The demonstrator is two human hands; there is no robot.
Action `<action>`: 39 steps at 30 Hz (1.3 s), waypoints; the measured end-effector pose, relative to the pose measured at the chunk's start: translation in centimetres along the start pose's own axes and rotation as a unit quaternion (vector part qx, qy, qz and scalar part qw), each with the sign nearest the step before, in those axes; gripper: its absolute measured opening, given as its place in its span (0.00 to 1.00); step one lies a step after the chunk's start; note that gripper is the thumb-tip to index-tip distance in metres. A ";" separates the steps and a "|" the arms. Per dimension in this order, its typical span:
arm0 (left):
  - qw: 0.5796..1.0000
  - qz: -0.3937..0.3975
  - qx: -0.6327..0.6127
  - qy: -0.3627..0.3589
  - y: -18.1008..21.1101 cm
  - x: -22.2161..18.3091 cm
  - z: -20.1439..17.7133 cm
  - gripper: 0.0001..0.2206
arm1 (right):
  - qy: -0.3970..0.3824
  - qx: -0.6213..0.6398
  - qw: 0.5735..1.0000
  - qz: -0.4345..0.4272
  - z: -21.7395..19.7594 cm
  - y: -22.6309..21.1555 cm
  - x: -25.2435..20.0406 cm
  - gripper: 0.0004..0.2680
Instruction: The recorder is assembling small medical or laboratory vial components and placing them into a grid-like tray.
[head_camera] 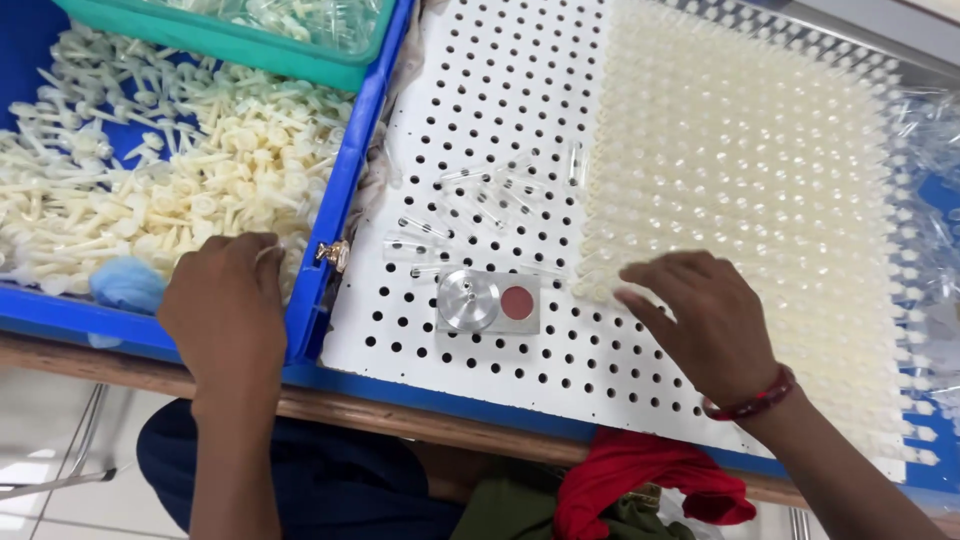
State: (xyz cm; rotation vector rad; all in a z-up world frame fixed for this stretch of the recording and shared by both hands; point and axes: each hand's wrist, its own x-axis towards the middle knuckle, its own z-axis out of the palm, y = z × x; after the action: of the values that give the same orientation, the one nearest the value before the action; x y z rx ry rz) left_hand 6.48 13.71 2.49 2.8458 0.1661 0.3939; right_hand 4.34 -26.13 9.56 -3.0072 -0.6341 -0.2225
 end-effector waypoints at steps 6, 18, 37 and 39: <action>0.998 0.014 -0.014 0.067 1.0 0.0 -1.3 0.08 | -0.088 0.058 0.990 -0.092 4.3 -1.1 4.7 0.06; 0.947 0.027 -0.305 0.096 5.7 -5.6 -2.0 0.11 | -0.108 0.370 0.921 0.060 0.9 -3.0 3.8 0.10; 0.684 -0.092 -0.721 -0.066 12.2 -10.9 1.6 0.09 | -0.099 0.375 0.905 0.177 1.4 -4.9 0.1 0.09; 0.623 -0.105 -0.770 -0.091 12.7 -10.8 2.3 0.09 | -0.096 0.388 0.883 0.248 0.9 -6.2 -0.5 0.08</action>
State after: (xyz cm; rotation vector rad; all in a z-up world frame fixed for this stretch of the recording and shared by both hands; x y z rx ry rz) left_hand -2.27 -0.67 1.12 1.0833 0.0455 0.0536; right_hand 1.52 -20.52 8.75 -2.2921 0.0747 0.2950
